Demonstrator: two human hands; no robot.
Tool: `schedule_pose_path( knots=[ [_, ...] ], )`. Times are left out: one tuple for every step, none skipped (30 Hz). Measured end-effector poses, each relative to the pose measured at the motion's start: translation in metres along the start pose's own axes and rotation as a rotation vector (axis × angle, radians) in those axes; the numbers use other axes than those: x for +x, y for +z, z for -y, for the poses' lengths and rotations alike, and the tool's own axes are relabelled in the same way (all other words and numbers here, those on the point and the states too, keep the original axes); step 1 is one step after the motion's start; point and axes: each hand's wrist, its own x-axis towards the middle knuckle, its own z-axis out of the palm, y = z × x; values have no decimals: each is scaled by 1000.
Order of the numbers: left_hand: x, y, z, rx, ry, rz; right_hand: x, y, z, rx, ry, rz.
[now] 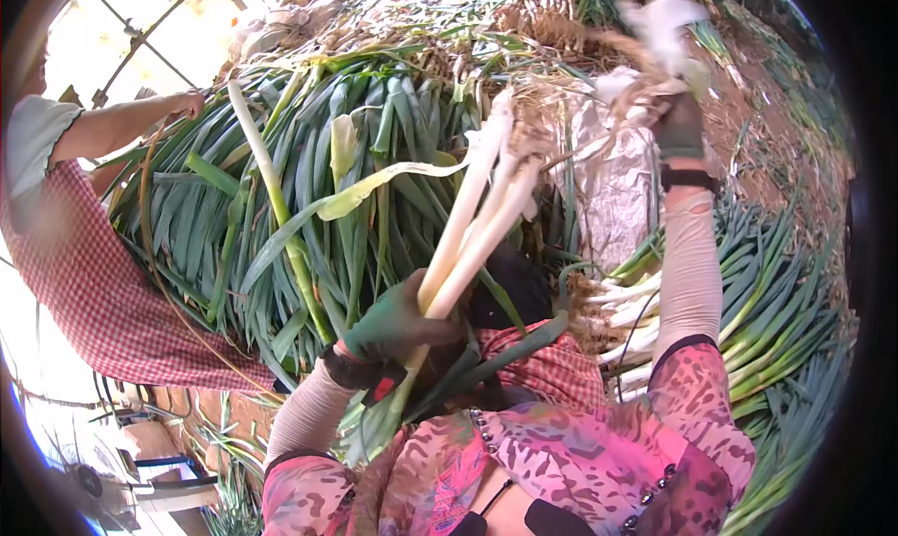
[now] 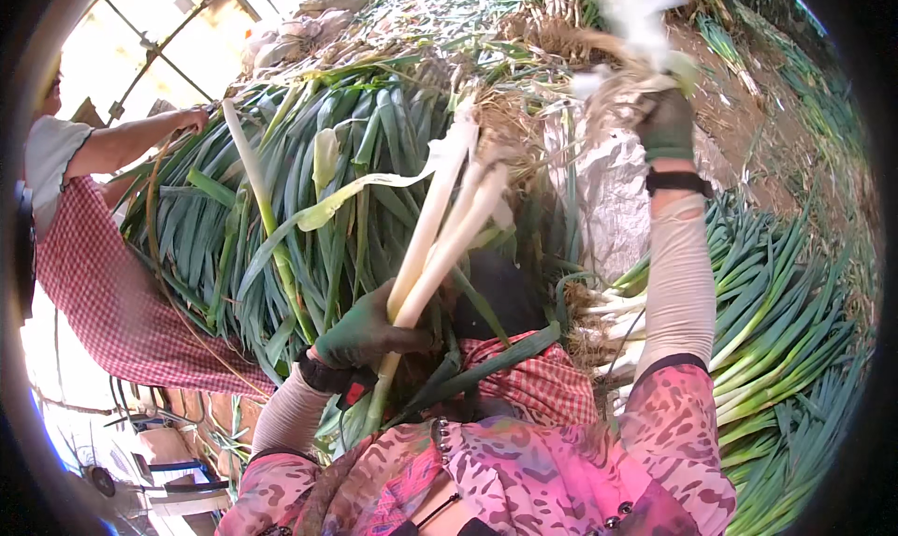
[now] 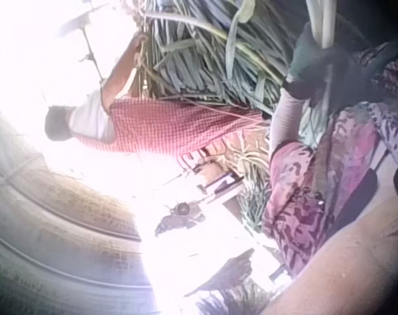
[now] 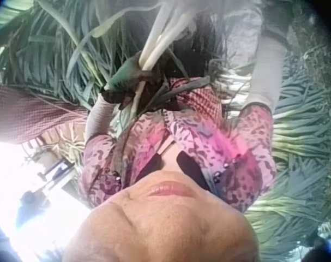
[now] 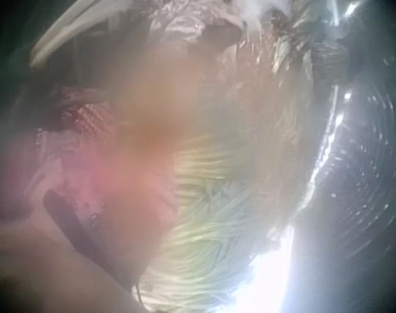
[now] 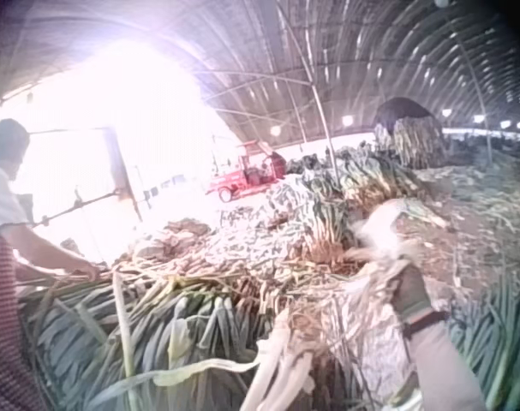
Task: The person pulls leeks from a pile, peels away the outer layers by hand, and trims the roots and green tops. The cleaned leeks are then placed into a separate pile on the ground.
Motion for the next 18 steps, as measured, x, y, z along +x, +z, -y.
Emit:
schedule_pose_path(
  knots=[
    [-2,0,-17,-75,-73,32,7,-59,14,-412,-145,-24],
    [10,4,-32,-61,-37,109,25,-153,50,156,42,733],
    [7,1,-35,-153,-51,73,14,-131,22,62,84,439],
    [1,-3,-32,-251,-60,29,-13,-86,-10,-41,134,155],
    [1,-4,-22,-232,2,-6,-40,-47,-24,-327,47,310],
    [2,-3,-22,-232,-1,4,-66,-22,-32,-622,-47,447],
    [3,-1,-24,-210,-12,37,-82,-16,-40,-562,67,552],
    [6,-1,-25,-186,-26,59,-93,-11,-53,-491,182,662],
    [5,0,-23,-186,-30,56,-105,13,-60,-686,-85,822],
    [4,3,-21,-101,10,17,-114,35,-62,-880,-366,967],
    [5,5,-20,-14,55,-17,-117,40,-69,-1077,-503,1062],
    [6,5,-18,-13,55,-15,-120,37,-81,-1270,-641,1154],
    [7,4,-17,-10,20,-3,-132,18,-111,-998,-123,815],
    [5,4,-15,-10,-20,2,-129,13,-120,-995,-119,816],
    [3,6,-14,-10,-22,1,-119,8,-123,-1057,-153,790],
    [2,8,-14,5,-10,-19,-108,-1,-127,-1121,-189,761],
    [4,11,-15,24,6,-30,-94,-30,-130,-1893,-528,809],
    [3,10,-8,20,2,-43,-91,-15,-121,-1663,-854,586]
  ],
)
